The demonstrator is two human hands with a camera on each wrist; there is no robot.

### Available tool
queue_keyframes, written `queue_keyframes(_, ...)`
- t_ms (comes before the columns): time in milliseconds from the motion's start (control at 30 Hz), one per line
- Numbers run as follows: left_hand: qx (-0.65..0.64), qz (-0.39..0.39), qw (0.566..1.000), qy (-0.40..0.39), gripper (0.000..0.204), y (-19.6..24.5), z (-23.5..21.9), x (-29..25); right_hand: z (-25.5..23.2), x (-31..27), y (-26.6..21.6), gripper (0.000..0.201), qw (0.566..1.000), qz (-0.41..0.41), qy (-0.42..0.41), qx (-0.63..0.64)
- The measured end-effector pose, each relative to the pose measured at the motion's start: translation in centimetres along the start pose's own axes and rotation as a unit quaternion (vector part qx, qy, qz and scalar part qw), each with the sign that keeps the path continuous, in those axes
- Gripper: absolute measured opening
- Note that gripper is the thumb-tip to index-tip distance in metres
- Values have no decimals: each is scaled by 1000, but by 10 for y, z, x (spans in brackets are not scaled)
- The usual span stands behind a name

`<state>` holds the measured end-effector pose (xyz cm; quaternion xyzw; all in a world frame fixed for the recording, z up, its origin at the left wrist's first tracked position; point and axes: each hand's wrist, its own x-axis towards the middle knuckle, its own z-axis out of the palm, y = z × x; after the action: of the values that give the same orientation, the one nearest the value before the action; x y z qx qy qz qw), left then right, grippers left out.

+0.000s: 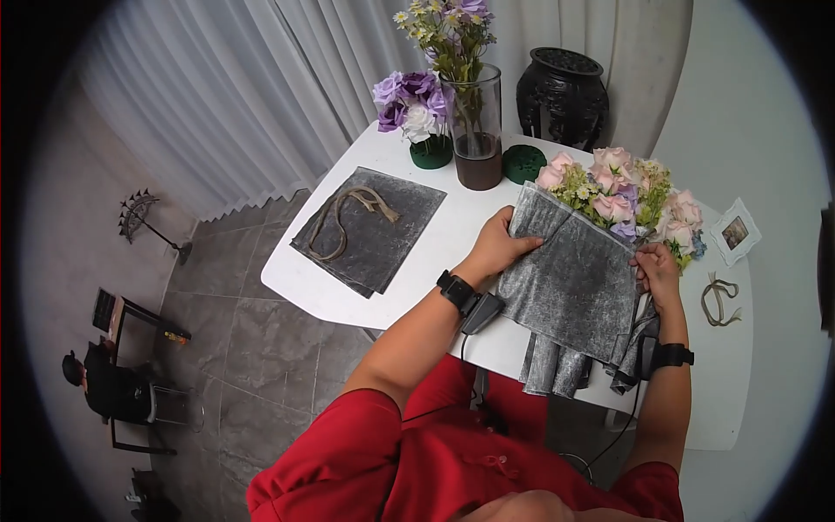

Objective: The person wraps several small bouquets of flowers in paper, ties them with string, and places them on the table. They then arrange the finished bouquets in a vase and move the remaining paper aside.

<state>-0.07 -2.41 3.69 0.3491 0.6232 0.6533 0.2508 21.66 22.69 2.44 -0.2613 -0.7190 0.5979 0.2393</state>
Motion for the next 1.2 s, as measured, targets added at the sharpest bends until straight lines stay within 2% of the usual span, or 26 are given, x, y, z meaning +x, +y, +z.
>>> queue_keyframes(67, 55, 2, 998, 19, 35, 11, -8, -2, 2, 0, 2, 13, 1000, 4, 1, -10)
queue_keyframes(100, 94, 43, 995, 10, 30, 16, -17, -3, 2, 1, 3, 13, 1000, 2, 2, -11)
queue_keyframes(133, 99, 38, 994, 0, 29, 20, -28, -4, 3, 3, 5, 13, 1000, 2, 1, -13)
queue_keyframes(267, 182, 31, 981, 66, 34, 56, -96, -13, 2, 6, 11, 13, 1000, 9, -1, 3)
queue_keyframes(333, 258, -2, 960, 107, 35, 69, -140, -15, 2, 6, 12, 13, 1000, 10, -3, 4)
queue_keyframes(400, 292, -76, 949, 90, 33, 98, -168, -27, 2, 6, 13, 14, 1000, 10, -2, 6)
queue_keyframes(433, 276, -115, 951, 75, 31, 96, -192, -30, 2, 7, 14, 14, 1000, 6, -2, 10)
queue_keyframes(467, 267, -115, 950, 113, 31, 89, -215, -33, 2, 8, 15, 14, 1000, 2, -2, 13)
queue_keyframes(533, 154, -104, 965, 182, 31, 65, -262, -40, 2, 8, 18, 14, 1000, 1, -5, 13)
queue_keyframes(567, 305, -79, 934, 171, 31, 42, -295, -50, 1, 9, 19, 14, 1000, -2, -4, 15)
queue_keyframes(600, 449, -51, 879, 154, 31, 25, -314, -61, 1, 9, 19, 14, 1000, -4, -1, 17)
queue_keyframes(633, 523, -72, 839, 132, 29, 29, -303, -79, 2, 10, 17, 14, 1000, -5, 0, 17)
queue_keyframes(667, 563, -80, 818, 87, 31, 35, -292, -94, 3, 9, 15, 14, 1000, -4, 1, 14)
queue_keyframes(733, 585, 44, 805, 90, 31, 10, -303, -113, 1, 8, 16, 14, 1000, 2, 2, 9)
queue_keyframes(767, 585, 42, 805, 89, 31, 10, -297, -121, 1, 9, 17, 14, 1000, -3, 0, 8)
queue_keyframes(833, 619, -5, 760, 197, 27, 16, -280, -132, 2, 9, 18, 14, 1000, -6, -4, 7)
queue_keyframes(867, 618, -6, 761, 197, 27, 16, -280, -133, 1, 9, 18, 14, 1000, -4, -3, 5)
queue_keyframes(933, 623, -72, 756, 188, 25, 19, -281, -130, 0, 10, 17, 15, 1000, -4, -1, 3)
queue_keyframes(967, 623, -71, 757, 187, 25, 18, -285, -129, 1, 10, 16, 15, 1000, -4, -1, -2)
queue_keyframes(1033, 659, -65, 718, 215, 26, 14, -295, -123, 2, 9, 16, 15, 1000, -3, 5, -7)
queue_keyframes(1067, 668, -25, 710, 221, 30, 20, -292, -125, 3, 10, 17, 15, 1000, -10, -4, 2)
queue_keyframes(1100, 647, 3, 727, 232, 33, 21, -296, -124, 2, 8, 18, 16, 1000, -14, -7, 10)
queue_keyframes(1167, 659, -46, 703, 263, 36, 9, -324, -120, 4, 3, 9, 17, 1000, -25, -6, -4)
queue_keyframes(1200, 681, -65, 688, 243, 32, 19, -321, -121, 4, 0, 6, 17, 1000, -23, -4, -12)
